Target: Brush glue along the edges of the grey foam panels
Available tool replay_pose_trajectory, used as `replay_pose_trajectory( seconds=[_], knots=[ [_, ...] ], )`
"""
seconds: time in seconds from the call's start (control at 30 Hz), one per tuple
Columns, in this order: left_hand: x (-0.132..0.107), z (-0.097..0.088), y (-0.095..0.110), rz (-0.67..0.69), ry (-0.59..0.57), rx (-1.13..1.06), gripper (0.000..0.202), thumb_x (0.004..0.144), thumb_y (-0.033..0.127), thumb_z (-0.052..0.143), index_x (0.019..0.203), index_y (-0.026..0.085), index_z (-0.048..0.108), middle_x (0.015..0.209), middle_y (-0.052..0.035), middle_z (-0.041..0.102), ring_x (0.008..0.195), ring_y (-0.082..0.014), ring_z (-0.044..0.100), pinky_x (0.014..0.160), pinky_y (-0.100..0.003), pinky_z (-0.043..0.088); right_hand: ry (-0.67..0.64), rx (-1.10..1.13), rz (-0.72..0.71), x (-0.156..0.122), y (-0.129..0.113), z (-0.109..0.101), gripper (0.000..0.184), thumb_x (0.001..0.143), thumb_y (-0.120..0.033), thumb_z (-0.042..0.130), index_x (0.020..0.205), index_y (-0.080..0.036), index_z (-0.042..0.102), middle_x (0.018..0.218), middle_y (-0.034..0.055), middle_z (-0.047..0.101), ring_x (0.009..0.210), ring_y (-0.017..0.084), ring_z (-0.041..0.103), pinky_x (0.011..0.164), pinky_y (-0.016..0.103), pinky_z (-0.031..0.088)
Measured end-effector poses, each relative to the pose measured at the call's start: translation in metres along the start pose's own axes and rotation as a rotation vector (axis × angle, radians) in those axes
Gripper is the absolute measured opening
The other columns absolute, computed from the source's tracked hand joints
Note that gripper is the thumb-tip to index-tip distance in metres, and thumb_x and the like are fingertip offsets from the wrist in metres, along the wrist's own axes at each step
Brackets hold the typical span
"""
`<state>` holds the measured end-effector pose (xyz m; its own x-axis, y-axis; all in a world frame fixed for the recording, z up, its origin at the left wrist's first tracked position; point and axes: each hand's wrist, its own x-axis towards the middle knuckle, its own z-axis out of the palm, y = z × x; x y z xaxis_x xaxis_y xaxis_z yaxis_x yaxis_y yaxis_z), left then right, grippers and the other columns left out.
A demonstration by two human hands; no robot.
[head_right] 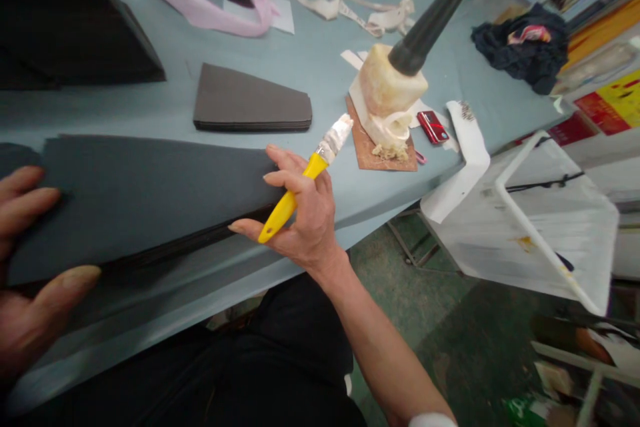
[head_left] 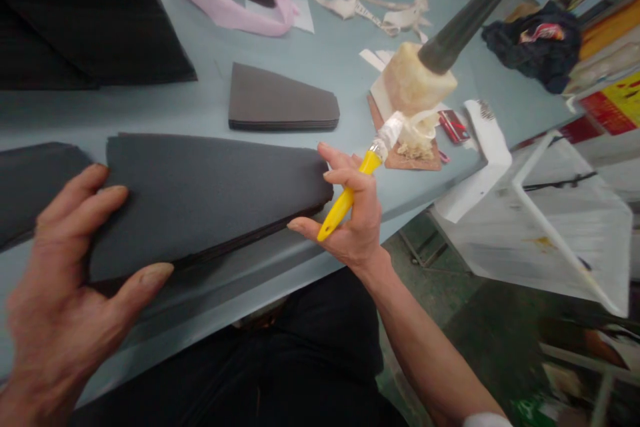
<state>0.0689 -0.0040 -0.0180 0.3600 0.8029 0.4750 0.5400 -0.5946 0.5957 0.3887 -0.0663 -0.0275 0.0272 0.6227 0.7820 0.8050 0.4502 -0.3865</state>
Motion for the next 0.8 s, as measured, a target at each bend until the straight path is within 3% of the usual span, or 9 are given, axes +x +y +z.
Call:
replay_pose_trajectory(
  seconds=[0.17, 0.33, 0.47, 0.63, 0.8],
  knots=[
    [-0.002, -0.003, 0.000, -0.032, -0.003, 0.041, 0.076, 0.096, 0.051, 0.074, 0.168, 0.056, 0.049, 0.180, 0.0068, 0.049, 0.162, -0.0384, 0.052, 0.136, -0.060, 0.041, -0.048, -0.014, -0.099, 0.011, -0.025, -0.004, 0.044, 0.100, -0.054, 0.082, 0.126, -0.028, 0.058, 0.137, 0.0140, 0.084, 0.135, 0.032, 0.079, 0.127, 0.056, 0.055],
    [-0.007, -0.005, -0.003, -0.047, -0.014, 0.110, 0.073, 0.102, 0.054, 0.069, 0.171, 0.051, 0.046, 0.180, -0.0021, 0.050, 0.161, -0.0381, 0.055, 0.130, -0.060, 0.050, -0.114, -0.011, -0.139, 0.019, -0.046, 0.005, 0.030, 0.104, -0.048, 0.078, 0.119, -0.027, 0.064, 0.133, 0.0086, 0.087, 0.131, 0.026, 0.081, 0.120, 0.043, 0.058],
    [-0.008, -0.003, -0.003, -0.025, -0.026, 0.103, 0.073, 0.102, 0.054, 0.070, 0.171, 0.049, 0.045, 0.180, -0.0046, 0.051, 0.160, -0.0392, 0.056, 0.129, -0.060, 0.052, -0.188, -0.019, -0.136, 0.020, -0.049, 0.012, 0.030, 0.102, -0.044, 0.080, 0.121, -0.026, 0.066, 0.135, 0.0103, 0.086, 0.131, 0.027, 0.081, 0.120, 0.044, 0.058],
    [-0.006, -0.002, 0.001, -0.028, -0.009, 0.071, 0.075, 0.099, 0.048, 0.075, 0.169, 0.051, 0.048, 0.178, -0.0046, 0.053, 0.159, -0.0416, 0.057, 0.129, -0.061, 0.052, -0.189, -0.029, -0.112, 0.019, -0.049, 0.014, 0.031, 0.100, -0.040, 0.081, 0.123, -0.026, 0.066, 0.136, 0.0118, 0.086, 0.128, 0.030, 0.081, 0.116, 0.047, 0.061],
    [-0.011, -0.005, -0.004, -0.029, -0.041, 0.016, 0.069, 0.105, 0.063, 0.061, 0.170, 0.049, 0.046, 0.182, -0.0054, 0.047, 0.165, -0.0431, 0.049, 0.133, -0.061, 0.048, -0.198, -0.032, -0.099, 0.020, -0.050, 0.015, 0.032, 0.100, -0.043, 0.082, 0.122, -0.026, 0.066, 0.133, 0.0116, 0.086, 0.125, 0.030, 0.082, 0.111, 0.047, 0.064]
  ],
)
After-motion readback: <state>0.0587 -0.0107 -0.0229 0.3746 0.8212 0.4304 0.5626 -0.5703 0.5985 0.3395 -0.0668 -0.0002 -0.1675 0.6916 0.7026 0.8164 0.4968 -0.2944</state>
